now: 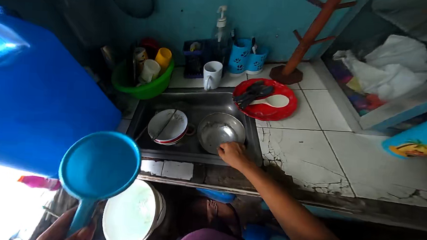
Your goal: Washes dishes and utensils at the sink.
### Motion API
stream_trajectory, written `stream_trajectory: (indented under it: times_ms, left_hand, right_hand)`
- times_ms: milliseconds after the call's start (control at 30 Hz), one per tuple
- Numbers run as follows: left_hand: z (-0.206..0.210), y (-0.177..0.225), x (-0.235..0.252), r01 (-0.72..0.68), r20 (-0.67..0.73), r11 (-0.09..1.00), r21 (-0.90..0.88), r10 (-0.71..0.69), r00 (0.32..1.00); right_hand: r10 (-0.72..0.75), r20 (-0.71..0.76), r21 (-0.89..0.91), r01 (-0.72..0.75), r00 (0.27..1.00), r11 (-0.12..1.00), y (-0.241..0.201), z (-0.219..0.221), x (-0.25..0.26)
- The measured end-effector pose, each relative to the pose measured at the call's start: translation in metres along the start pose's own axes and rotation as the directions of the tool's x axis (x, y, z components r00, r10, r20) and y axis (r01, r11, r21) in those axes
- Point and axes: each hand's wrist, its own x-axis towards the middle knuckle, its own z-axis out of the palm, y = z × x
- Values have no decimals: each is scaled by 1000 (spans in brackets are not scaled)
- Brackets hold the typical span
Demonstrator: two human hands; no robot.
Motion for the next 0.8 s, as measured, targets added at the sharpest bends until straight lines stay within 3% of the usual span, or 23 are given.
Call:
stream_trajectory:
  times_ms: [200,300,367,467,633,800]
  left_hand:
    - [89,29,107,-13,142,978,208,-17,990]
    - [128,40,148,-53,277,920,388,-61,959]
    - [156,49,167,-71,300,827,558,-121,946]
    - [187,53,187,-168,346,675,718,-137,928]
    - [224,61,193,-332,412,444,832,-95,906]
    - [246,52,192,-354,408,341,871,-99,908]
  right_hand:
    - [-67,158,202,35,985,979,4,-31,38]
    - [-86,95,458,33,992,889,3,-35,61]
    - [-67,83,531,12,994,847,3,-38,76]
    - [-12,133,543,-63,991,838,0,-53,82]
    - [102,162,567,-177,982,804,2,-51,88]
    - [218,204,617,-298,955,729,6,-36,104]
